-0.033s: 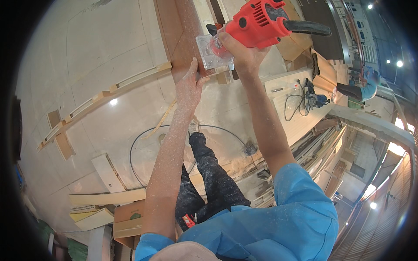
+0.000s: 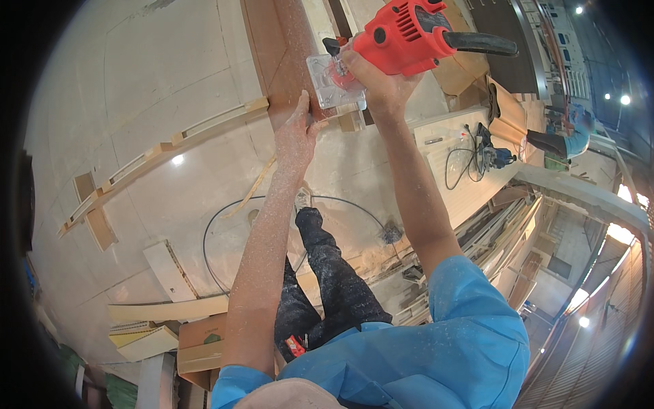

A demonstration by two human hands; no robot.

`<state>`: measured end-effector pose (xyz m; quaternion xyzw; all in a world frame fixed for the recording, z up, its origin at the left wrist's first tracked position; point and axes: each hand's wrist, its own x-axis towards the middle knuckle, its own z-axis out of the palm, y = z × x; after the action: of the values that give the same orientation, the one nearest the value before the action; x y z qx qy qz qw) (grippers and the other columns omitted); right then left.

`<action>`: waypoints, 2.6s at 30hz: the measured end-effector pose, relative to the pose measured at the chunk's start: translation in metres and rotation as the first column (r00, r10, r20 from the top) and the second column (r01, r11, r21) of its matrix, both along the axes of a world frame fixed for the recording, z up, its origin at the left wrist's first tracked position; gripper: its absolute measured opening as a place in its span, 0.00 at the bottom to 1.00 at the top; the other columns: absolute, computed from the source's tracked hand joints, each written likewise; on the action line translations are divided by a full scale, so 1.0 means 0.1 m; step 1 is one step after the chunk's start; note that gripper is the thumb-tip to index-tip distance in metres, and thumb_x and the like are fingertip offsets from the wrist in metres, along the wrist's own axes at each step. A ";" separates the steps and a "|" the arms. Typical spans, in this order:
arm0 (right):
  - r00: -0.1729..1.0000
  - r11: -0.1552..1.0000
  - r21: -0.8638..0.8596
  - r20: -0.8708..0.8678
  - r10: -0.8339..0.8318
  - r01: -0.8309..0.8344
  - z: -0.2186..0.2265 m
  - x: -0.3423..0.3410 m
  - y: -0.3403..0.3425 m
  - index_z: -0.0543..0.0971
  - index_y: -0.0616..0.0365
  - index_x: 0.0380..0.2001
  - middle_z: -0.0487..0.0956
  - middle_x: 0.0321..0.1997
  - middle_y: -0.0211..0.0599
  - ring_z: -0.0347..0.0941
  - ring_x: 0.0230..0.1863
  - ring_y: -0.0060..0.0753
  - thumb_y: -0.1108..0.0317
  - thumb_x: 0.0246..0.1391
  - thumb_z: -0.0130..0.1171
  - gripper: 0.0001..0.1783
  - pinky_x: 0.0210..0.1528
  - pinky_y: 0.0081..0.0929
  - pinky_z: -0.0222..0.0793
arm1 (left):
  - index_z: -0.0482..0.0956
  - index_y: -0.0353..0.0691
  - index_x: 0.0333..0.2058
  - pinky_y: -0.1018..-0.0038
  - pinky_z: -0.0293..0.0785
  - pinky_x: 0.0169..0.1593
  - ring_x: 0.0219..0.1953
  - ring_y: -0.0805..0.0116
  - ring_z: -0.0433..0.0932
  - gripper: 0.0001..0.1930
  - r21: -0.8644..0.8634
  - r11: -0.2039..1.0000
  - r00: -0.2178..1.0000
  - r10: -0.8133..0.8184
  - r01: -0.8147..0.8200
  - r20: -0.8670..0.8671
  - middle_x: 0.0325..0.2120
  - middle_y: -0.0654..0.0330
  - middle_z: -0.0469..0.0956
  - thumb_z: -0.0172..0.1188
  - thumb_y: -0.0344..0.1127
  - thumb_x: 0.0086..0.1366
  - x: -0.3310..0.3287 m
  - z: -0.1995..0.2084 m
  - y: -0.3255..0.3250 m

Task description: The person uses a red handheld router to shape the edge of a wooden panel on a workbench. They guide the tool along the edge with both hands, then lift it and reposition to continue routing another section of the same panel.

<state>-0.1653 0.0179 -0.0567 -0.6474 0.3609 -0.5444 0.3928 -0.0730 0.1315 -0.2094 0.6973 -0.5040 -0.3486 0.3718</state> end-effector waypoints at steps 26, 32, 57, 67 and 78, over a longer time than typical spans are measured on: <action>0.999 0.999 -0.045 -0.037 -0.011 0.009 -0.01 -0.05 0.02 0.78 0.60 0.39 0.82 0.36 0.32 0.80 0.36 0.27 0.77 0.41 0.74 0.20 0.41 0.29 0.79 | 0.59 0.46 0.73 0.52 0.78 0.50 0.48 0.40 0.81 0.41 0.003 0.995 0.995 -0.100 0.101 -0.022 0.50 0.44 0.81 0.68 0.35 0.64 0.16 -0.09 -0.02; 0.999 1.000 -0.027 -0.031 -0.014 0.013 -0.03 -0.07 0.02 0.78 0.60 0.40 0.82 0.36 0.32 0.80 0.37 0.26 0.77 0.42 0.74 0.20 0.42 0.29 0.78 | 0.57 0.46 0.74 0.53 0.79 0.49 0.48 0.41 0.81 0.42 -0.007 0.995 0.993 -0.103 0.103 -0.049 0.51 0.45 0.81 0.68 0.36 0.64 0.17 -0.10 0.01; 1.000 1.000 -0.002 -0.014 -0.008 0.008 -0.04 -0.08 0.06 0.78 0.61 0.40 0.83 0.36 0.33 0.80 0.37 0.27 0.77 0.42 0.73 0.20 0.43 0.29 0.78 | 0.57 0.44 0.74 0.52 0.79 0.48 0.45 0.40 0.83 0.40 -0.053 0.991 0.992 -0.126 0.126 -0.003 0.49 0.41 0.82 0.65 0.35 0.67 0.17 -0.21 0.03; 1.000 1.000 -0.001 -0.019 -0.003 0.003 0.01 -0.07 0.11 0.78 0.62 0.40 0.83 0.37 0.34 0.81 0.37 0.28 0.77 0.42 0.72 0.19 0.43 0.30 0.79 | 0.58 0.44 0.74 0.52 0.79 0.48 0.45 0.40 0.83 0.39 -0.093 0.989 0.994 -0.113 0.114 0.006 0.50 0.42 0.82 0.64 0.34 0.67 0.16 -0.24 0.02; 0.999 1.000 -0.021 -0.036 0.006 -0.007 0.02 -0.09 0.12 0.76 0.63 0.44 0.82 0.37 0.36 0.81 0.38 0.30 0.78 0.43 0.71 0.22 0.45 0.32 0.80 | 0.57 0.44 0.74 0.53 0.79 0.48 0.45 0.41 0.83 0.39 -0.081 0.990 0.993 -0.118 0.119 0.017 0.49 0.42 0.82 0.64 0.33 0.67 0.16 -0.26 0.02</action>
<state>-0.1738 0.0300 -0.0546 -0.6624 0.3598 -0.5353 0.3811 -0.0570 0.1339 -0.2351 0.6525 -0.5606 -0.3447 0.3755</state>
